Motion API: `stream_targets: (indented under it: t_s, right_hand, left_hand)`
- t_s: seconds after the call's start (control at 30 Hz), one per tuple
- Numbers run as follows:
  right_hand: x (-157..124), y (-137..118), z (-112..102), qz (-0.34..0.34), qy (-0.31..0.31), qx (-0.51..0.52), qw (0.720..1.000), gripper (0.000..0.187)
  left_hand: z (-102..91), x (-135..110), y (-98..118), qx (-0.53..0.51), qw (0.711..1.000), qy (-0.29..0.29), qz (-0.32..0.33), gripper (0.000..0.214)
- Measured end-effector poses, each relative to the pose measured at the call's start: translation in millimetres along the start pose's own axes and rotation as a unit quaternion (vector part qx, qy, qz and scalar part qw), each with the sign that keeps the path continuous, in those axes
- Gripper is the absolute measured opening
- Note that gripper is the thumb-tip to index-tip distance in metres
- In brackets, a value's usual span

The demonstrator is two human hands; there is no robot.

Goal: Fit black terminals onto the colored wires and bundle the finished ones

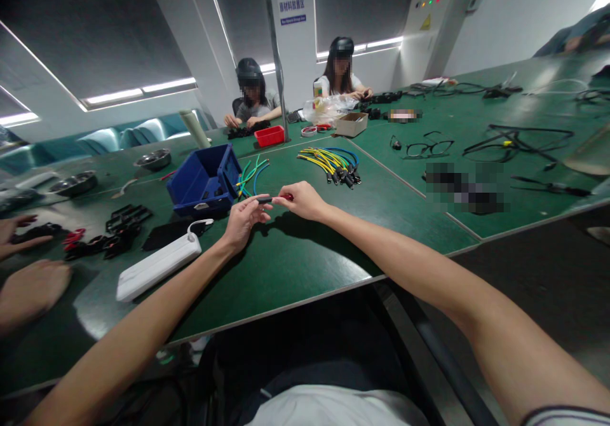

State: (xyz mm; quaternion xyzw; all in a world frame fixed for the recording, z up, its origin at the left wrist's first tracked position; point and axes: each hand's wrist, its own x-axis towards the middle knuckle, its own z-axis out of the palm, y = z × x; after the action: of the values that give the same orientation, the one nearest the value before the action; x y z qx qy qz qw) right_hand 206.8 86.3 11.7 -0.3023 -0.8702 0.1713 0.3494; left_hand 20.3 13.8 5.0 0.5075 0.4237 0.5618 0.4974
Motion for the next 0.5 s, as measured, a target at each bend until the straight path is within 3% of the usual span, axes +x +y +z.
stream_targets:
  t_s: [0.23,0.5]
  right_hand:
    - [-0.5,-1.4,-2.7,0.001,-0.002,-0.018,1.0,0.031]
    - [4.7,3.1,-12.4,0.019,-0.011,-0.078,0.997,0.029]
  left_hand:
    - [-0.8,0.9,-0.3,0.008,1.0,-0.001,0.001,0.041]
    - [-7.5,9.9,-3.7,0.153,0.988,0.011,0.024,0.036]
